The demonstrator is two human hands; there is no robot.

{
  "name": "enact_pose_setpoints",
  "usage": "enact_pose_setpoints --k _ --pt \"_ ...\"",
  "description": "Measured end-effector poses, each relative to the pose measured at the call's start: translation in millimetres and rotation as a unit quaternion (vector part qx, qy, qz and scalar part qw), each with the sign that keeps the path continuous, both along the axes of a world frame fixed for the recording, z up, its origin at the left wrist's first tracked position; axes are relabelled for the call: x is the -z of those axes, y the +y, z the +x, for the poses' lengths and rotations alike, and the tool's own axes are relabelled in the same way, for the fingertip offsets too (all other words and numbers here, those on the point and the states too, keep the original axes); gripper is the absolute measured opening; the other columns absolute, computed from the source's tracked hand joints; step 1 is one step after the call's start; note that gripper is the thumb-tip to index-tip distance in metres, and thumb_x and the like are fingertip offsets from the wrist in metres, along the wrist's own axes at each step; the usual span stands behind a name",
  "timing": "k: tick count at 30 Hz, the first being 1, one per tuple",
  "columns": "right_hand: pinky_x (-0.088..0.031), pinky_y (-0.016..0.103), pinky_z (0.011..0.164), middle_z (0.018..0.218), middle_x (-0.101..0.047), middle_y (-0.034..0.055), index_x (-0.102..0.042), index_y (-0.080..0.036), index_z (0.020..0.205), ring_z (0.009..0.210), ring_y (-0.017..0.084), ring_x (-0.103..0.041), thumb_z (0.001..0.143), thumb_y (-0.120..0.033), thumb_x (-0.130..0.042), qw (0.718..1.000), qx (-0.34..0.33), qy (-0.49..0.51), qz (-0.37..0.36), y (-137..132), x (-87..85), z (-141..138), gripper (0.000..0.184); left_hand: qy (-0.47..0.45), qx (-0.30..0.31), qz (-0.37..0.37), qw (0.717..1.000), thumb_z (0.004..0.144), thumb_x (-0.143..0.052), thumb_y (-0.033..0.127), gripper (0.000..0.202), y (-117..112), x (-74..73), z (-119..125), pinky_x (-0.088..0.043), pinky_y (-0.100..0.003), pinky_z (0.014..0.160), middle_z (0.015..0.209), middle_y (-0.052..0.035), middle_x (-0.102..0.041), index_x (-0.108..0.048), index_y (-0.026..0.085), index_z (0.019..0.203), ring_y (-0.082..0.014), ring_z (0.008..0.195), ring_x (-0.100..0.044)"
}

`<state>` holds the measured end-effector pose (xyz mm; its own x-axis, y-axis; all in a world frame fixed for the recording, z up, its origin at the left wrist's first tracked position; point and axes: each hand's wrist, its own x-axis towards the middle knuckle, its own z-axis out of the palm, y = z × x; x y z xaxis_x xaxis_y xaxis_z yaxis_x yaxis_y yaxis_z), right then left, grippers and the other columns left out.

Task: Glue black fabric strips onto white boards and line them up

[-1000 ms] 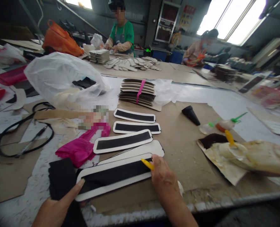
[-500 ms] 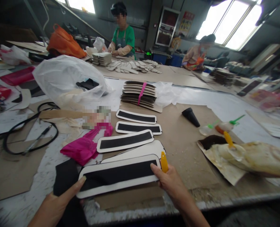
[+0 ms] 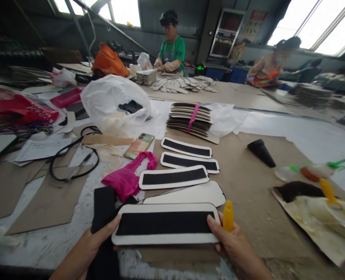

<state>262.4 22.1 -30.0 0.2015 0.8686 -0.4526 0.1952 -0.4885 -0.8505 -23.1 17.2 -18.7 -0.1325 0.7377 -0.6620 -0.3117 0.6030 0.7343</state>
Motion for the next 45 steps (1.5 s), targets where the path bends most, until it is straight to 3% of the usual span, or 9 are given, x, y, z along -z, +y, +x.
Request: enact_pose_setpoints --k 3,8,14,19,23,29,36,40,45 --pt "-0.025 0.017 0.039 0.055 -0.035 -0.0070 -0.050 -0.018 0.073 0.043 0.005 -0.030 0.068 -0.058 -0.061 0.999 0.011 0.013 -0.045 4.5 -10.3 -1.6 0.042 0.026 -0.006 -0.002 1.000 0.059 -0.072 0.049 0.038 3.6 -1.7 -1.6 -0.044 -0.026 0.059 0.055 0.0008 -0.059 -0.063 0.016 0.076 -0.0179 0.059 -0.056" --pt "-0.027 0.016 0.040 0.055 -0.035 -0.0063 -0.047 -0.017 0.065 0.045 0.006 -0.032 0.068 -0.061 -0.059 0.999 -0.006 -0.027 -0.045 17.2 -24.1 2.1 0.046 0.050 0.060 -0.007 0.997 0.058 -0.068 0.055 0.041 12.6 -5.0 -6.1 -0.036 -0.024 0.052 0.044 0.0026 -0.050 -0.057 0.016 0.055 -0.0137 0.049 -0.047" --pt "-0.029 0.017 0.039 0.049 -0.040 -0.0056 -0.048 -0.017 0.062 0.043 0.007 -0.037 0.068 -0.058 -0.061 0.995 -0.060 -0.077 -0.032 57.2 -34.5 18.9 0.043 0.074 0.081 0.036 0.993 0.061 -0.066 0.053 0.039 42.7 -17.1 -4.1 -0.035 -0.023 0.051 0.046 0.0024 -0.052 -0.055 0.017 0.052 -0.0128 0.048 -0.045" --pt "-0.030 0.014 0.038 0.051 -0.038 -0.0078 -0.047 -0.019 0.069 0.043 0.005 -0.034 0.061 -0.053 -0.070 0.999 0.024 -0.022 0.011 85.9 -47.3 44.5 0.042 0.128 0.080 0.044 0.988 0.062 -0.065 0.053 0.042 60.6 -18.0 1.3 -0.039 -0.023 0.054 0.054 -0.0026 -0.061 -0.067 0.012 0.069 -0.0147 0.055 -0.051" --pt "-0.030 0.015 0.038 0.049 -0.038 -0.0081 -0.042 -0.021 0.071 0.042 0.005 -0.035 0.055 -0.052 -0.071 0.996 0.081 -0.020 0.043 107.8 -52.1 60.2 0.046 0.133 0.077 0.036 0.987 0.060 -0.067 0.051 0.040 62.2 -8.8 5.2 -0.038 -0.021 0.052 0.051 -0.0021 -0.059 -0.068 0.011 0.065 -0.0132 0.051 -0.050" --pt "-0.032 0.023 0.042 0.046 -0.045 -0.0032 -0.046 -0.020 0.064 0.041 0.010 -0.041 0.075 -0.046 -0.050 0.974 0.073 -0.202 0.069 146.0 -36.2 82.1 0.029 0.158 0.083 0.048 0.983 0.060 -0.067 0.052 0.042 58.0 9.6 4.9 -0.036 -0.022 0.049 0.047 -0.0029 -0.058 -0.066 0.010 0.059 -0.0133 0.048 -0.049" --pt "-0.033 0.030 0.056 0.055 -0.057 0.0017 -0.059 -0.018 0.064 0.051 0.017 -0.049 0.080 -0.041 -0.050 0.930 0.018 -0.364 0.046 140.3 -19.5 104.2 0.029 0.154 0.064 0.022 0.986 0.053 -0.072 0.052 0.042 44.6 20.0 9.3 -0.034 -0.023 0.044 0.038 0.0003 -0.051 -0.058 0.012 0.050 -0.0119 0.039 -0.044" --pt "-0.029 0.027 0.055 0.048 -0.044 -0.0031 -0.050 -0.019 0.055 0.054 0.017 -0.047 0.079 -0.031 -0.057 0.926 0.021 -0.376 0.036 155.5 -10.6 103.7 0.028 0.164 0.035 0.026 0.986 0.048 -0.073 0.051 0.049 39.9 25.3 15.8 -0.033 -0.024 0.042 0.034 0.0035 -0.048 -0.063 0.009 0.072 -0.0123 0.036 -0.042" --pt "-0.029 0.020 0.042 0.045 -0.036 -0.0099 -0.046 -0.016 0.057 0.038 0.006 -0.035 0.084 -0.031 -0.057 0.965 0.030 -0.259 -0.039 174.4 -0.6 95.9 0.033 0.200 0.004 0.008 0.980 0.046 -0.071 0.046 0.046 37.6 26.1 20.8 -0.035 -0.025 0.042 0.038 0.0019 -0.053 -0.062 0.010 0.073 -0.0142 0.039 -0.047"
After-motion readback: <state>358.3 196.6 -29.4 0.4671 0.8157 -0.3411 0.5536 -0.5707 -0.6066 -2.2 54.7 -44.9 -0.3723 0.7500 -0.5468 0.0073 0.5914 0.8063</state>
